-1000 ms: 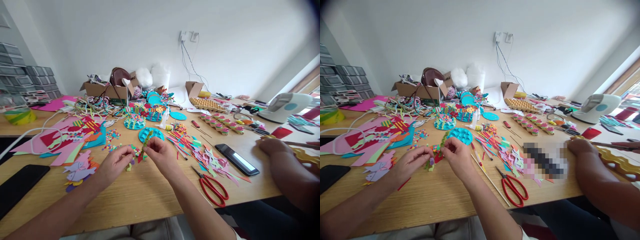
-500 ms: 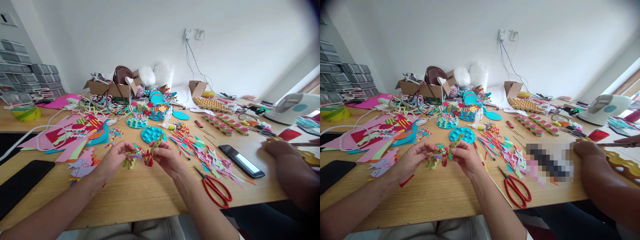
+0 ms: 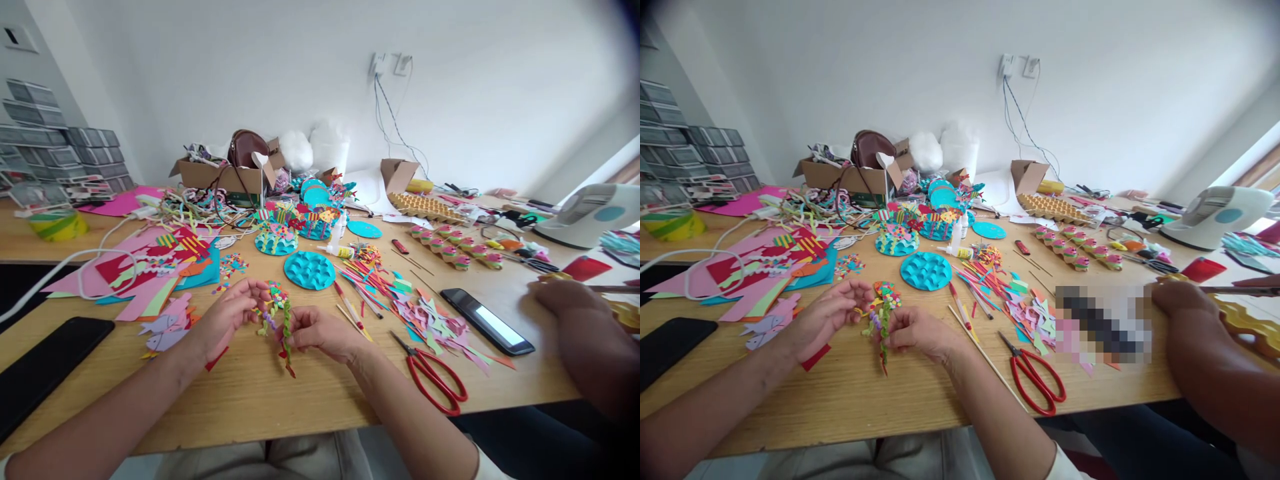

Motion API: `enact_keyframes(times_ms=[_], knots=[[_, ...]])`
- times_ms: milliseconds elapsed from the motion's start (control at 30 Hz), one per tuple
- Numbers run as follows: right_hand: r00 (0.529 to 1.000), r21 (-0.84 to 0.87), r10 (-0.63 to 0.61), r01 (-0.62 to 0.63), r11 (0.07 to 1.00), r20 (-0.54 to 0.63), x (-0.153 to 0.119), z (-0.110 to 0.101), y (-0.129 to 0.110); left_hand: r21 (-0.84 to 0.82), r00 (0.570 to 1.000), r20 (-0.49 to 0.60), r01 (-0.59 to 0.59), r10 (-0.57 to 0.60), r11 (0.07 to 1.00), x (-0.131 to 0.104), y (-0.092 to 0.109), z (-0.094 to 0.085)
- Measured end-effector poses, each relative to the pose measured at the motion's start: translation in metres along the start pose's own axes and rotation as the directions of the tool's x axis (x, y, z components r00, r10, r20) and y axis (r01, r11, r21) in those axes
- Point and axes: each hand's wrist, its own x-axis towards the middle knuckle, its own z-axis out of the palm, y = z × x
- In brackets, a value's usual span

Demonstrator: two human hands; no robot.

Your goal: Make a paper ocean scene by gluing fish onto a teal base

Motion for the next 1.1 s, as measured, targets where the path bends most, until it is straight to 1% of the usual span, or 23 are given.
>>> enact_keyframes(times_ms=[67,100,200,233,300,367,433,467,500,533,567,633,667,733,767,833,900,933,967,1033,1067,1100], knots=[[1.0,-0.019,0.012,-0.013,1.0,-0.024,-0.002,-0.002,0.0,0.0,1.0,-0.012,-0.018,0.018,1.0,0.001,0.003,-0.002],[0.999,-0.019,-0.006,0.005,1.0,-0.046,-0.003,-0.002,-0.002,0.004,1.0,-0.008,-0.013,0.013,1.0,0.001,0.003,-0.003],[0.988,0.026,-0.107,0.11,0.994,-0.112,-0.006,-0.004,-0.011,0.037,0.999,0.028,0.014,-0.015,0.999,0.001,0.002,-0.005],[0.985,0.053,-0.127,0.135,0.989,-0.119,-0.007,-0.004,-0.014,0.064,0.999,0.036,0.008,-0.01,0.998,0.001,0.002,-0.005],[0.987,0.112,-0.129,0.139,0.984,-0.092,-0.006,-0.002,-0.017,0.178,0.998,0.041,-0.059,0.053,0.982,0.0,0.002,-0.005],[0.993,0.158,-0.112,0.117,0.981,-0.04,-0.002,0.001,-0.016,0.363,0.984,0.074,-0.18,0.164,0.914,0.0,0.005,-0.005],[0.996,0.162,-0.087,0.084,0.983,0.009,0.003,0.005,-0.011,0.521,0.956,0.152,-0.294,0.252,0.801,0.0,0.011,-0.005],[0.997,0.146,-0.067,0.062,0.987,0.027,0.006,0.006,-0.008,0.564,0.946,0.181,-0.324,0.268,0.76,-0.001,0.014,-0.005],[0.998,0.127,-0.045,0.04,0.991,0.037,0.008,0.007,-0.005,0.576,0.943,0.186,-0.331,0.275,0.748,-0.001,0.017,-0.004],[0.999,0.112,-0.022,0.018,0.994,0.042,0.01,0.007,-0.002,0.554,0.945,0.165,-0.327,0.284,0.765,-0.002,0.021,-0.003],[0.999,0.103,-0.005,0.0,0.995,0.044,0.011,0.008,0.0,0.498,0.946,0.121,-0.319,0.3,0.806,-0.003,0.025,-0.002],[0.999,0.108,0.008,-0.012,0.994,0.037,0.012,0.007,0.004,0.29,0.933,-0.013,-0.341,0.36,0.894,-0.005,0.035,0.001],[0.999,0.117,0.009,-0.013,0.993,0.033,0.011,0.007,0.004,0.155,0.915,-0.091,-0.376,0.392,0.914,-0.006,0.041,0.002],[1.0,0.126,0.01,-0.013,0.992,0.024,0.009,0.006,0.002,-0.096,0.883,-0.228,-0.439,0.409,0.893,-0.007,0.054,0.003],[1.0,0.131,0.005,-0.007,0.991,0.018,0.007,0.006,0.0,-0.198,0.885,-0.264,-0.439,0.384,0.876,-0.008,0.061,0.004],[1.0,0.162,-0.028,0.026,0.986,0.008,0.003,0.004,-0.005,-0.321,0.912,-0.263,-0.392,0.316,0.862,-0.01,0.07,0.005],[0.996,0.222,-0.093,0.09,0.971,0.003,-0.002,0.002,-0.01,-0.338,0.944,-0.207,-0.315,0.256,0.887,-0.013,0.073,0.006],[0.992,0.256,-0.125,0.121,0.959,0.0,-0.003,0.001,-0.012,-0.303,0.959,-0.166,-0.271,0.229,0.914,-0.013,0.07,0.008],[0.988,0.287,-0.156,0.15,0.946,-0.005,-0.005,0.0,-0.014,-0.235,0.971,-0.124,-0.23,0.206,0.944,-0.014,0.066,0.009],[0.979,0.33,-0.206,0.197,0.923,-0.008,-0.007,-0.003,-0.016,0.001,0.982,-0.041,-0.182,0.182,0.983,-0.013,0.054,0.012],[0.975,0.344,-0.222,0.208,0.916,0.002,-0.008,-0.005,-0.016,0.158,0.979,-0.016,-0.199,0.204,0.967,-0.011,0.047,0.013],[0.973,0.35,-0.229,0.206,0.914,0.025,-0.009,-0.006,-0.016,0.288,0.965,0.013,-0.254,0.261,0.923,-0.009,0.042,0.015]])
